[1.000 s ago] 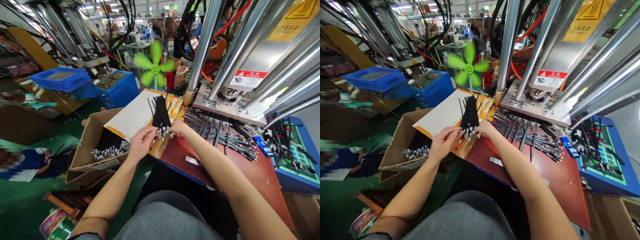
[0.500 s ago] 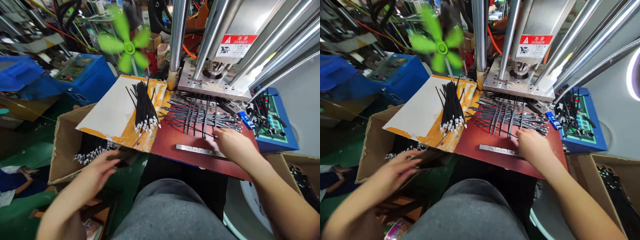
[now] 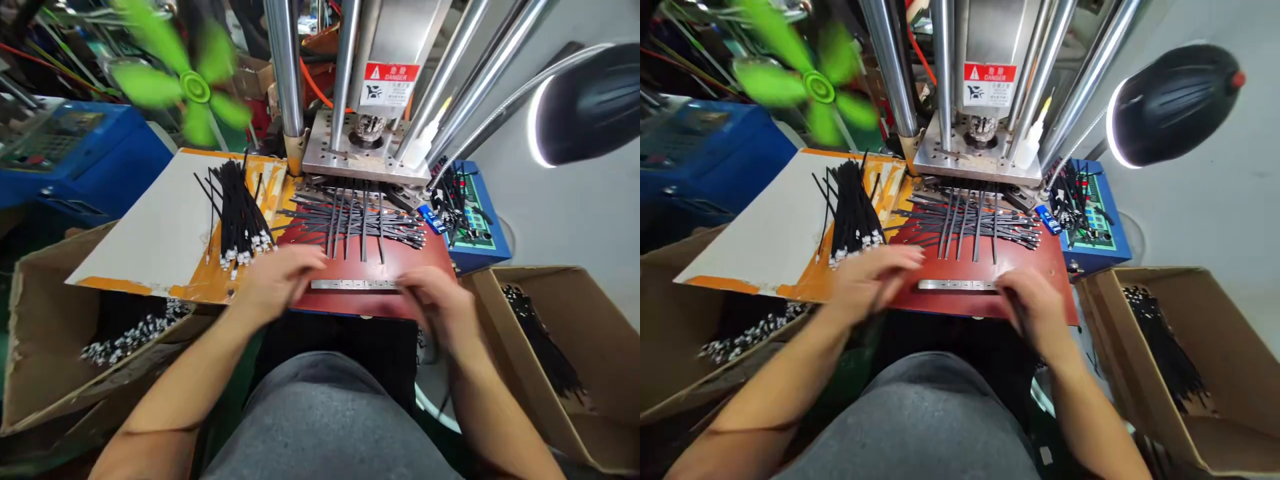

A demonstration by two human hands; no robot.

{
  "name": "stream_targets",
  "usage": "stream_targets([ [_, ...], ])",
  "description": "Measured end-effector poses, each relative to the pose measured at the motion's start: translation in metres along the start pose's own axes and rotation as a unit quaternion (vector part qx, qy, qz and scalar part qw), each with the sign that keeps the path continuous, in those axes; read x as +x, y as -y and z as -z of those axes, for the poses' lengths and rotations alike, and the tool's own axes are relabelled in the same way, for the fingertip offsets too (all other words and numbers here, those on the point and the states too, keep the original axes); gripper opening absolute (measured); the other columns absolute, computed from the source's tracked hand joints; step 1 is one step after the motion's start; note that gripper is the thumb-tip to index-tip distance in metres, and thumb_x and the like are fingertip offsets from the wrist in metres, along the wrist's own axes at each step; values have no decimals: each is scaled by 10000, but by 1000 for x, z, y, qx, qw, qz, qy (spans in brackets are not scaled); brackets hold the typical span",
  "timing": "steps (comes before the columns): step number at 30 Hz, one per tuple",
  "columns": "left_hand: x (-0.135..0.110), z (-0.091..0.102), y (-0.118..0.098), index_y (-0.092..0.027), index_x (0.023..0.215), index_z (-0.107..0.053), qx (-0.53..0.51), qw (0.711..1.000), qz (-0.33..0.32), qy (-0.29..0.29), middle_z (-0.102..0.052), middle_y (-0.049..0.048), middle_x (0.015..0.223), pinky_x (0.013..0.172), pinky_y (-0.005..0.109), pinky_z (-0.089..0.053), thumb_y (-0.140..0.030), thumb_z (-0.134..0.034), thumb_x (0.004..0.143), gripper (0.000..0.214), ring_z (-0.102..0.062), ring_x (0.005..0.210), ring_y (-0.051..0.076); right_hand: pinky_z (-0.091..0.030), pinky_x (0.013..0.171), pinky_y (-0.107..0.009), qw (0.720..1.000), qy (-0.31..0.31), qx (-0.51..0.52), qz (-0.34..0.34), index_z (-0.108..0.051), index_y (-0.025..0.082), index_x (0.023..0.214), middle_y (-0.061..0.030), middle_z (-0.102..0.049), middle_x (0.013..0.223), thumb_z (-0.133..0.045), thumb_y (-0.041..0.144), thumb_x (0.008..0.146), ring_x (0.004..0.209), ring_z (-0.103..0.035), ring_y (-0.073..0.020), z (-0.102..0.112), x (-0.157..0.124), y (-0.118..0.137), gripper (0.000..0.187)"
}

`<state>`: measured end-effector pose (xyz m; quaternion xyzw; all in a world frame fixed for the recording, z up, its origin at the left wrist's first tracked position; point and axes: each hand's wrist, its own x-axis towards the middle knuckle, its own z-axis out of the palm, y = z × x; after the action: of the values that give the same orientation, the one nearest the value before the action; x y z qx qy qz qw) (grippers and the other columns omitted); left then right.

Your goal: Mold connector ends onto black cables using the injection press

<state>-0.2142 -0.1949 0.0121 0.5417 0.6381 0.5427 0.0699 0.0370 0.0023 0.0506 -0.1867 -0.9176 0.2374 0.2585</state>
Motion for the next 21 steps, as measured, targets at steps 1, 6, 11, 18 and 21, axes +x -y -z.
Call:
stream_targets([
  [1,8,-22,0,-175,927,-709,-14,998,-26,52,-732,20,971,992,376,-524,-214,-610,929,106,-686,952,158,-509,789,-324,999,32,44,7,-662,225,967,-60,-671,947,-480,185,947,881,-637,-194,-17,4,3,187],
  [6,23,-79,-5,-166,852,-670,-35,988,49,145,-703,-6,793,699,208,-502,-121,-624,850,64,-650,709,109,-499,786,-292,990,107,93,18,-636,195,940,-42,-674,914,-521,202,953,834,-629,-162,-44,19,-11,116],
  [11,31,-74,-19,-186,911,-628,84,975,72,195,-687,-6,779,618,208,-447,-118,-601,844,100,-649,684,136,-469,758,-314,981,180,17,75,-629,172,904,-62,-665,875,-476,122,940,833,-580,-190,-30,23,-8,165],
  [18,19,-82,-27,-187,1120,-649,137,966,21,217,-736,52,990,886,321,-538,-132,-542,926,228,-692,969,206,-514,757,-336,965,194,-77,156,-662,175,988,-98,-689,938,-406,101,943,862,-616,-220,-33,21,-4,270],
  [21,-2,-39,-3,-214,1183,-636,147,985,12,94,-702,30,1161,1039,335,-480,-181,-545,961,242,-630,1127,186,-558,792,-313,980,140,-35,134,-645,227,1065,-62,-694,1052,-451,206,983,926,-674,-200,-30,7,-27,212],
])
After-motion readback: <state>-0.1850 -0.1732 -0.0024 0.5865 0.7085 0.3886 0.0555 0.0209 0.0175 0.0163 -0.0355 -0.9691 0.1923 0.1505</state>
